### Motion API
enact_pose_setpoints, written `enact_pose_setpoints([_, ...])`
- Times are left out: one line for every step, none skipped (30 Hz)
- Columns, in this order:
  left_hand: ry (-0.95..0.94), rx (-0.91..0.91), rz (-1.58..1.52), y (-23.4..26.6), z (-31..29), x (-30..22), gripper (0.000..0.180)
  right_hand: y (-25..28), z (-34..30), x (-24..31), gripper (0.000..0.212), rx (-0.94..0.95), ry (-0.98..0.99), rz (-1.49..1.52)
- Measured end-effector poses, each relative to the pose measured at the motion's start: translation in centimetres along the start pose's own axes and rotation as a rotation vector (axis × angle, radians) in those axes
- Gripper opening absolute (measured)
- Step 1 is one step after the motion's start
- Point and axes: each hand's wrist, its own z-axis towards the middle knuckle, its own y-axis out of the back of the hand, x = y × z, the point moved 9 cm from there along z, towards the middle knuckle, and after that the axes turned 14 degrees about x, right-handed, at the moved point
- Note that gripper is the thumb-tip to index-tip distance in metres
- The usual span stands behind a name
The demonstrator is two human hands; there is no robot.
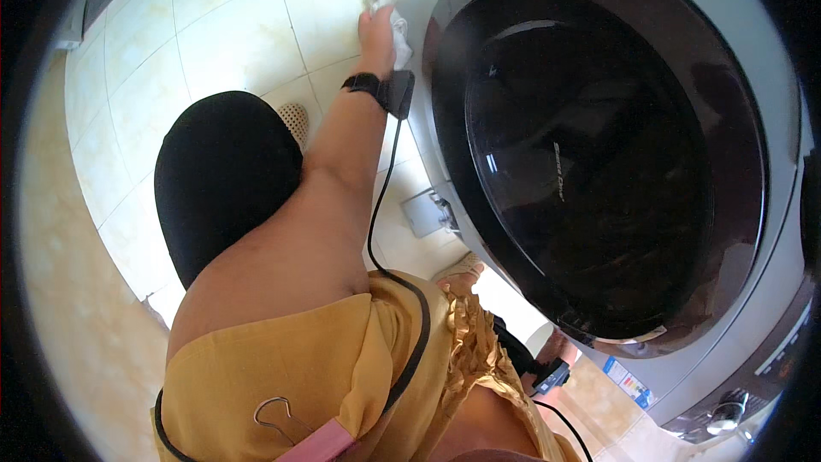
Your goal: The person wipes the bathroom wall and floor with a cloth, then cleans the exterior of a washing machine. They dip the cloth into a white basin, wring it, and continue wiping various surfaces including the washing machine door and control panel.
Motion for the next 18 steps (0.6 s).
enact_pose_setpoints([-0.011,0.013,0.093,-1.0,0.6,-1.1,0.021,0.1,0.2,-0.3,0.041,-0.003,-0.006,0.0])
enact_pose_setpoints([-0.099,0.044,0.169,-1.8,0.9,-2.4,0.021,0.0,0.0,-0.3,0.041,-0.009,-0.011,0.003])
enact_pose_setpoints([-0.005,0.029,0.307,-2.0,1.1,-1.8,0.035,0.0,0.2,-0.5,0.041,-0.006,-0.021,0.008])
enact_pose_setpoints([0.034,-0.006,0.366,-1.1,1.3,-1.5,0.04,0.0,0.0,-0.6,0.041,-0.011,-0.024,0.01])
enact_pose_setpoints([0.066,-0.018,0.409,-0.2,1.2,-0.9,0.046,0.1,0.0,-0.6,0.041,-0.017,-0.026,0.011])
enact_pose_setpoints([0.126,-0.036,0.461,1.0,1.4,0.1,0.051,0.1,-0.1,-0.7,0.041,-0.017,-0.029,0.014])
enact_pose_setpoints([0.175,-0.051,0.686,3.0,1.6,-0.4,0.064,0.2,-0.4,-0.7,0.041,-0.018,-0.039,0.013])
enact_pose_setpoints([0.187,-0.047,0.623,3.7,2.2,1.0,0.063,0.5,-0.4,-0.8,0.041,-0.025,-0.039,0.014])
enact_pose_setpoints([0.214,-0.071,0.568,4.9,2.2,2.3,0.062,0.6,-0.8,-0.8,0.041,-0.037,-0.038,0.012])
enact_pose_setpoints([0.217,-0.061,0.53,5.4,2.3,3.4,0.062,0.8,-0.6,-0.9,0.041,-0.039,-0.042,0.014])
enact_pose_setpoints([0.261,-0.05,0.632,6.0,2.5,4.2,0.061,0.8,-0.9,-1.1,0.041,-0.045,-0.046,0.016])
enact_pose_setpoints([0.28,-0.003,0.754,6.3,2.2,4.9,0.06,0.9,-0.9,-1.2,0.041,-0.049,-0.052,0.021])
enact_pose_setpoints([0.348,0.019,0.867,6.8,2.0,5.7,0.058,0.7,-1.1,-1.3,0.041,-0.049,-0.057,0.025])
enact_pose_setpoints([0.262,-0.001,0.837,6.7,1.3,5.9,0.057,0.6,-1.2,-1.4,0.041,-0.053,-0.059,0.032])
enact_pose_setpoints([0.212,0.021,0.755,6.7,0.7,6.7,0.056,0.4,-1.3,-1.4,0.041,-0.057,-0.059,0.033])
enact_pose_setpoints([0.233,0.013,0.727,6.9,0.2,7.7,0.055,0.1,-1.4,-1.4,0.041,-0.06,-0.059,0.03])
enact_pose_setpoints([0.254,0.006,0.699,7.0,-0.5,8.9,0.055,-0.2,-1.6,-1.4,0.041,-0.061,-0.063,0.03])
enact_pose_setpoints([0.268,0.038,0.758,7.2,-1.0,9.7,0.049,-0.5,-1.9,-1.3,0.041,-0.065,-0.064,0.028])
